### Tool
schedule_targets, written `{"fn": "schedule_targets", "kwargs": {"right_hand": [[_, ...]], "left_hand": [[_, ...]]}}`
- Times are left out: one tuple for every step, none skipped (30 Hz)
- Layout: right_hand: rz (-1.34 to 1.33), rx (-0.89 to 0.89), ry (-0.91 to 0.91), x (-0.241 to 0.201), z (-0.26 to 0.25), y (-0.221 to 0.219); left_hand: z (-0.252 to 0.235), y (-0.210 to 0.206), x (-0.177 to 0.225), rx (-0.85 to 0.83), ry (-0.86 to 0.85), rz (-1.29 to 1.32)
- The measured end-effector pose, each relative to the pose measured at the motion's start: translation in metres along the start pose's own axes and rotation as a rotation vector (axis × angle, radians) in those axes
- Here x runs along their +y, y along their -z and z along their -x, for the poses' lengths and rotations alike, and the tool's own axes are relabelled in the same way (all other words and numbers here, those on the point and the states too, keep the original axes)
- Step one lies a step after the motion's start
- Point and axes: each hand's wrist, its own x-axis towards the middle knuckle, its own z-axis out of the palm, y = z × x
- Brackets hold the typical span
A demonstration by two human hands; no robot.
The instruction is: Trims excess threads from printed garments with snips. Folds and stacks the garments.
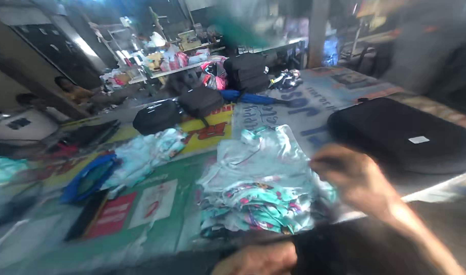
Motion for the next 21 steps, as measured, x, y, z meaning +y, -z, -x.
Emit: {"fn": "schedule_targets", "kwargs": {"right_hand": [[0.006,-0.015,-0.016,-0.004,-0.011,-0.007],[0.016,-0.034,-0.021,-0.006,-0.02,-0.013],[0.029,-0.058,-0.006,-0.007,-0.028,-0.019],[0.043,-0.093,0.02,-0.005,-0.032,-0.023],[0.051,-0.151,0.053,-0.001,-0.032,-0.025],[0.065,-0.234,0.077,0.003,-0.028,-0.025],[0.104,-0.332,0.081,0.009,-0.018,-0.024],[0.196,-0.419,0.079,0.014,-0.007,-0.023],[0.323,-0.469,0.088,0.021,0.006,-0.024],[0.435,-0.475,0.108,0.031,0.019,-0.026],[0.489,-0.445,0.124,0.043,0.032,-0.028],[0.499,-0.371,0.153,0.054,0.046,-0.031],[0.497,-0.28,0.188,0.062,0.059,-0.035],[0.51,-0.197,0.226,0.065,0.068,-0.04],[0.531,-0.139,0.254,0.065,0.075,-0.046],[0.553,-0.104,0.274,0.062,0.08,-0.051],[0.568,-0.091,0.286,0.06,0.083,-0.055],[0.56,-0.096,0.292,0.059,0.084,-0.055],[0.525,-0.12,0.287,0.059,0.082,-0.053],[0.47,-0.155,0.27,0.058,0.079,-0.048],[0.416,-0.191,0.24,0.057,0.076,-0.042]], "left_hand": [[-0.013,0.001,0.007,-0.01,-0.172,-0.254],[-0.031,0.008,0.012,-0.011,-0.362,-0.564],[-0.051,0.018,0.016,0.016,-0.542,-0.901],[-0.07,0.031,0.018,0.057,-0.655,-1.225],[-0.083,0.043,0.02,0.083,-0.659,-1.518],[-0.092,0.057,0.021,0.079,-0.578,-1.74],[-0.097,0.071,0.021,0.048,-0.441,-1.857],[-0.099,0.085,0.021,0.016,-0.283,-1.892],[-0.097,0.097,0.021,0.0,-0.155,-1.891],[-0.092,0.106,0.017,0.011,-0.143,-1.908],[-0.084,0.111,0.009,0.038,-0.243,-1.937],[-0.076,0.111,-0.002,0.074,-0.385,-1.961],[-0.068,0.109,-0.014,0.118,-0.499,-1.983],[-0.062,0.107,-0.025,0.171,-0.573,-1.997],[-0.057,0.106,-0.033,0.217,-0.607,-2.005],[-0.054,0.107,-0.039,0.258,-0.624,-1.999],[-0.053,0.11,-0.042,0.285,-0.633,-1.977],[-0.053,0.114,-0.042,0.294,-0.639,-1.943],[-0.054,0.119,-0.039,0.284,-0.646,-1.904],[-0.055,0.124,-0.034,0.257,-0.643,-1.867],[-0.055,0.13,-0.026,0.225,-0.632,-1.837]]}}
